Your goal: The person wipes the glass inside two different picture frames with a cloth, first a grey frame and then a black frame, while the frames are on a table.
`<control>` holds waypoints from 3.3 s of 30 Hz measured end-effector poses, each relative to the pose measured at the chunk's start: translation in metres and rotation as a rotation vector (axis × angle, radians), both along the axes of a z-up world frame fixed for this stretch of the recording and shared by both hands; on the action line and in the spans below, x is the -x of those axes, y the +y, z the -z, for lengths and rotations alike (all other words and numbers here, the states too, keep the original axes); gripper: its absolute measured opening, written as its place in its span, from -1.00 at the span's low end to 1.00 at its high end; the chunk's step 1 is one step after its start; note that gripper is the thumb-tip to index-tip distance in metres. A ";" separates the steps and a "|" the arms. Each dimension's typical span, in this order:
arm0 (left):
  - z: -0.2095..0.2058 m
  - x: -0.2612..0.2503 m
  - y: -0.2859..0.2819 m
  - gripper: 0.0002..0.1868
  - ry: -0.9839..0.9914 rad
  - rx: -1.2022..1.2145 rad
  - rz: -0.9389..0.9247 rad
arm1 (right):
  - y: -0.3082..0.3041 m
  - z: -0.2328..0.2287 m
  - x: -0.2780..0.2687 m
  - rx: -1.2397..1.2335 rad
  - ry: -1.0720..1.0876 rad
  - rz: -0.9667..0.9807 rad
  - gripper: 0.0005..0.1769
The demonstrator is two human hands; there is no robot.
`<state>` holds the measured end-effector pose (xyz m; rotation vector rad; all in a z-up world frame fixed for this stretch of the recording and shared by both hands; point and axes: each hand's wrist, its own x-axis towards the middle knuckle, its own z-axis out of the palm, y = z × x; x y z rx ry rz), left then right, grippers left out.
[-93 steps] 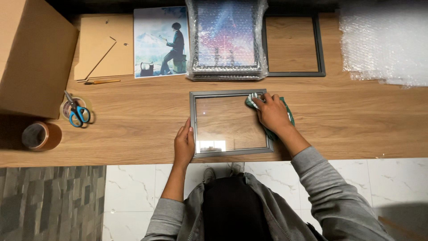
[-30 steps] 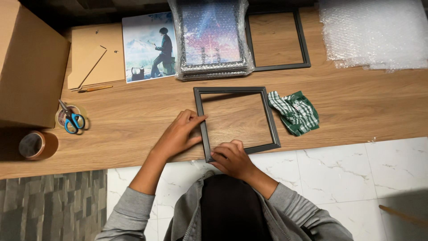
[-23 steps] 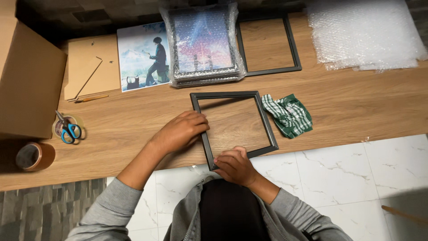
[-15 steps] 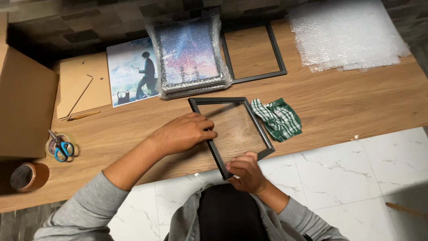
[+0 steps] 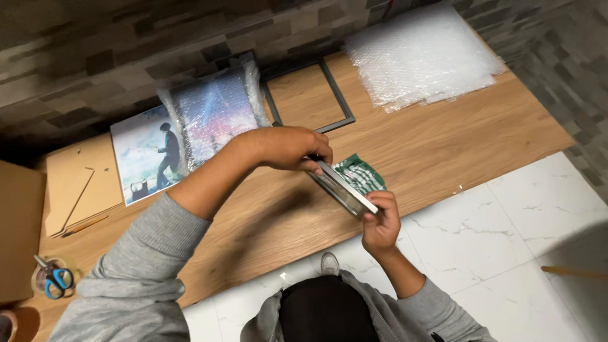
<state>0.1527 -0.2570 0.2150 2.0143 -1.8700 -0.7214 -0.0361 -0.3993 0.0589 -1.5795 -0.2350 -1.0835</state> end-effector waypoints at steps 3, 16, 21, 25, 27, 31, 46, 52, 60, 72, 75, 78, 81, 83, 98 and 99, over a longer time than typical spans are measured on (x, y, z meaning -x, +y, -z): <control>-0.003 -0.006 -0.022 -0.80 0.000 -0.058 -0.020 | -0.021 0.004 -0.006 -0.064 0.074 -0.018 -0.59; -0.024 -0.001 -0.020 -0.77 0.029 -0.116 -0.084 | -0.065 0.098 0.004 -0.131 0.646 -0.281 -0.29; -0.052 0.009 0.000 -0.77 0.016 -0.087 -0.194 | -0.050 0.102 0.000 -0.313 0.617 -0.318 -0.23; -0.091 0.022 0.020 -0.75 0.008 -0.050 -0.322 | -0.024 0.073 -0.012 -0.971 0.503 -0.504 -0.17; -0.101 0.024 0.030 -0.76 0.022 -0.010 -0.388 | -0.007 0.057 -0.012 -1.142 0.534 -0.619 -0.14; -0.100 0.025 0.058 -0.81 0.175 0.139 -0.644 | 0.014 0.076 -0.025 -1.323 0.596 -0.832 -0.11; 0.061 0.073 0.223 -0.76 0.741 0.640 -1.513 | 0.049 0.093 -0.107 -0.913 1.093 -0.914 -0.55; 0.143 0.106 0.251 -0.75 1.053 0.905 -1.744 | 0.054 0.123 -0.142 -0.725 1.335 -0.908 -0.82; 0.214 0.112 0.270 -0.74 1.241 0.975 -1.829 | 0.076 0.136 -0.152 -0.371 1.445 -0.623 -0.91; 0.211 0.107 0.274 -0.77 1.485 0.950 -1.830 | 0.089 0.135 -0.157 -0.194 1.556 -0.450 -0.88; 0.227 0.108 0.279 -0.77 1.512 0.966 -1.825 | 0.108 0.105 -0.149 -0.130 1.551 -0.379 -0.88; 0.235 0.109 0.282 -0.77 1.532 0.981 -1.834 | 0.124 0.083 -0.144 0.026 1.530 -0.295 -0.86; 0.240 0.111 0.283 -0.77 1.548 0.989 -1.835 | 0.117 0.089 -0.141 0.185 1.523 -0.220 -0.84; 0.243 0.112 0.283 -0.77 1.558 0.995 -1.830 | 0.116 0.093 -0.141 0.243 1.523 -0.176 -0.82; 0.256 0.114 0.285 -0.79 1.535 0.993 -1.854 | 0.127 0.076 -0.133 0.296 1.578 -0.037 -0.72; 0.255 0.114 0.285 -0.79 1.544 0.995 -1.851 | 0.127 0.078 -0.132 0.282 1.568 -0.033 -0.73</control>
